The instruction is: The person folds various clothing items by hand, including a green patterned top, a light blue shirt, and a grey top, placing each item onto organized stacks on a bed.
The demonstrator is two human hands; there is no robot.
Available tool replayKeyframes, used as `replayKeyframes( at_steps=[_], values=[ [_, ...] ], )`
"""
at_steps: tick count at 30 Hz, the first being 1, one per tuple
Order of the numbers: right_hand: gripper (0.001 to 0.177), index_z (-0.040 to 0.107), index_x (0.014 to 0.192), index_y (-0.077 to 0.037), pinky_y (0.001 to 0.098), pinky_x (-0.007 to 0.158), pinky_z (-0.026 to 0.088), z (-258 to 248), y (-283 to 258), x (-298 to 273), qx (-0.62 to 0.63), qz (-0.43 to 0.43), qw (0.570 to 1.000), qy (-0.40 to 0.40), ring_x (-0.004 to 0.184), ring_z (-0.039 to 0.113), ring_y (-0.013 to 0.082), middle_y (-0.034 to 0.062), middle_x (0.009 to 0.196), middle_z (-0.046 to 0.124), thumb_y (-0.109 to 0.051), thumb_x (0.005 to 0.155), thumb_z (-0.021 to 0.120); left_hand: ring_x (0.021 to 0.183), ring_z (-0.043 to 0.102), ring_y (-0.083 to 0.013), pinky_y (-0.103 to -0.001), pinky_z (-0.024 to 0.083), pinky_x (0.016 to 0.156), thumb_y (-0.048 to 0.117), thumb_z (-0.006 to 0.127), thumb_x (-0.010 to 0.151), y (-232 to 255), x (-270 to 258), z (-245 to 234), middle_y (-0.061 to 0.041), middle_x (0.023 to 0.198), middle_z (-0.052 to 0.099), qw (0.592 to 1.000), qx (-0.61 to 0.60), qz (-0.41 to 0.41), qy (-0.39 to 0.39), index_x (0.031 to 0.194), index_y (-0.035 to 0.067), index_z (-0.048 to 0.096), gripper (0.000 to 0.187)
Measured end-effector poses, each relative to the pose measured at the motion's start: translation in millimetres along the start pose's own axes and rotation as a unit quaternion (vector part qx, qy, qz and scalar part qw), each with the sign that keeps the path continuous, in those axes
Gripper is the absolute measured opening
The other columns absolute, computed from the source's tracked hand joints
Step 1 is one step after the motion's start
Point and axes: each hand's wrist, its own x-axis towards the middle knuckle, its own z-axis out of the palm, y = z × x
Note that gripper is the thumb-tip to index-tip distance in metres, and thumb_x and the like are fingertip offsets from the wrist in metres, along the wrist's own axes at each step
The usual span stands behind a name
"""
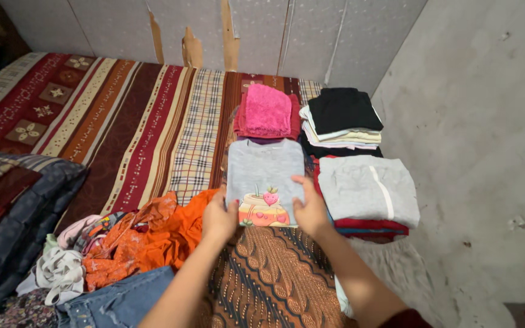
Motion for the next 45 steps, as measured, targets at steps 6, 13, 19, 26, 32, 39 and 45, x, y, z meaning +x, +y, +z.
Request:
replayKeyframes(
  at_steps=[6,13,19,26,32,39,45],
  values=[
    [0.036,0.058,0.130,-0.010,0.0430,0.088,0.051,7.8,-0.1,-3.7,-0.061,0.146,0.987,0.039,0.095,0.067,0.0398,0.0198,0.114,0.069,-0.006,0.094,0.061,0.077,0.074,-0.0333,-0.042,0.056,0.074,0.017,0.069,0.088,0.0,0.8,-3.3,-0.020,0.084,0.074,0.999,-0.009,-0.030,-0.006,0.099,0.002,0.069,0.018],
    [0.041,0.059,0.124,-0.008,0.0455,0.102,0.047,11.2,-25.1,-19.1,-0.194,-0.011,0.976,0.100,0.121,0.056,0.0398,0.0187,0.126,0.058,-0.007,0.085,0.068,0.077,0.073,-0.0308,-0.042,0.055,0.071,0.014,0.068,0.088,-15.1,-13.5,-15.7,-0.018,0.085,0.074,0.998,0.003,-0.051,0.046,0.104,0.005,0.064,0.018],
    [0.067,0.052,0.150,-0.028,0.0715,0.110,0.012,29.3,-85.9,-34.7,-0.343,-0.086,0.918,-0.180,0.150,0.023,0.0431,0.0122,0.162,0.033,-0.051,0.089,0.062,0.073,0.070,-0.0284,-0.040,0.055,0.070,0.014,0.066,0.090,-5.8,-46.0,-34.5,-0.014,0.081,0.071,0.997,-0.040,-0.005,0.060,0.102,0.004,0.065,0.016],
    [0.048,0.066,0.130,-0.018,0.0644,0.113,0.019,65.8,-107.6,-64.4,-0.238,-0.042,0.964,-0.110,0.146,0.034,0.0376,0.0144,0.152,0.048,-0.048,0.094,0.058,0.074,0.071,-0.0200,-0.034,0.056,0.071,0.010,0.062,0.090,-3.6,-105.5,-66.5,-0.010,0.082,0.073,0.992,-0.102,0.043,0.062,0.096,0.003,0.067,0.010],
    [0.035,0.073,0.118,-0.009,0.0477,0.115,0.035,108.8,-145.6,-150.0,-0.008,-0.060,0.993,-0.104,0.139,0.046,0.0381,0.0211,0.144,0.059,-0.033,0.095,0.064,0.068,0.067,-0.0175,-0.031,0.054,0.066,0.009,0.063,0.089,-14.3,-168.3,-114.9,-0.009,0.078,0.073,0.987,-0.144,-0.028,0.059,0.093,0.004,0.070,0.010],
    [0.032,0.076,0.115,-0.011,0.0435,0.113,0.038,124.1,-206.8,-215.8,-0.035,-0.067,0.983,-0.167,0.135,0.051,0.0359,0.0205,0.141,0.061,-0.033,0.095,0.064,0.067,0.067,-0.0149,-0.031,0.054,0.065,0.009,0.064,0.089,-56.5,-222.9,-195.4,-0.007,0.076,0.073,0.991,-0.126,-0.027,0.038,0.091,0.005,0.070,0.008],
    [0.031,0.076,0.113,-0.009,0.0420,0.108,0.042,171.8,-240.7,-239.6,0.040,-0.045,0.988,-0.142,0.131,0.056,0.0339,0.0215,0.139,0.063,-0.031,0.095,0.064,0.070,0.068,-0.0164,-0.031,0.054,0.066,0.008,0.064,0.089,-120.3,-237.8,-265.5,-0.007,0.077,0.074,0.993,-0.093,0.011,0.067,0.089,0.005,0.072,0.009]
  ],
)
